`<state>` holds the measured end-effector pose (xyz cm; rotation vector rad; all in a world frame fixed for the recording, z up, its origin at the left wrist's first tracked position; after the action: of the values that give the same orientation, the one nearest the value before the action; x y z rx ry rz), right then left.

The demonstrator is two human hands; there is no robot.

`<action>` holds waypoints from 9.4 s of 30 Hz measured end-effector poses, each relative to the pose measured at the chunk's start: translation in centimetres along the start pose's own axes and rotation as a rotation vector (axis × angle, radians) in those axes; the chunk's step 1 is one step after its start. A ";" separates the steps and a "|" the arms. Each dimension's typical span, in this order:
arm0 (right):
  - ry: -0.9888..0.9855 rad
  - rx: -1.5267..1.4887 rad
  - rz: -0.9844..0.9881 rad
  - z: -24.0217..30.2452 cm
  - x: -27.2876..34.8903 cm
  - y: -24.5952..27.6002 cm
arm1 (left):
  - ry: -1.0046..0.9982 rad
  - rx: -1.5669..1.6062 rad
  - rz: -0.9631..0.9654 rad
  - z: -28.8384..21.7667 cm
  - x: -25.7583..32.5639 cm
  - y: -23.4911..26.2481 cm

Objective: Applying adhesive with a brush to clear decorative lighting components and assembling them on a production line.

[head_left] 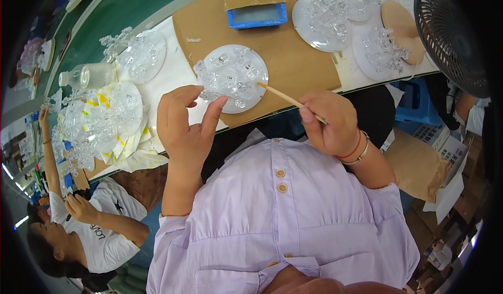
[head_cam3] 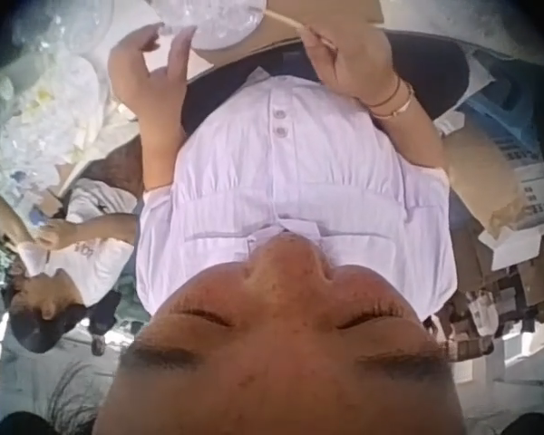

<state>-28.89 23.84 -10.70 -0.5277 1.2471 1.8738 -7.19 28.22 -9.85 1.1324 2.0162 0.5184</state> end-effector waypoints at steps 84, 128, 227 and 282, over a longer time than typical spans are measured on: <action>0.015 0.083 -0.035 -1.2 -1.0 0.8 | -0.106 -0.029 0.034 -1.2 -0.8 0.2; 0.120 0.045 0.036 1.9 -0.6 -0.3 | -0.138 -0.116 0.124 -1.5 0.6 -1.4; -0.199 -0.217 -0.511 -3.2 4.2 7.4 | 0.075 -0.414 0.013 10.1 -29.2 -11.0; 0.108 -0.018 0.077 1.3 0.2 -0.5 | 0.136 0.153 0.169 0.4 1.2 -3.5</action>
<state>-28.49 25.18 -10.53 -0.6055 1.3385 1.9441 -9.19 27.36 -12.88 1.4023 2.1168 0.5454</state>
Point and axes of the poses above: each hand's wrist, its own x-axis away from the middle knuckle, its own y-axis out of the back of the hand, z = x × y, the point moved 7 cm from there along -x, towards the middle knuckle, and after that the axes turned 15 degrees about y, right-handed, at the moved point
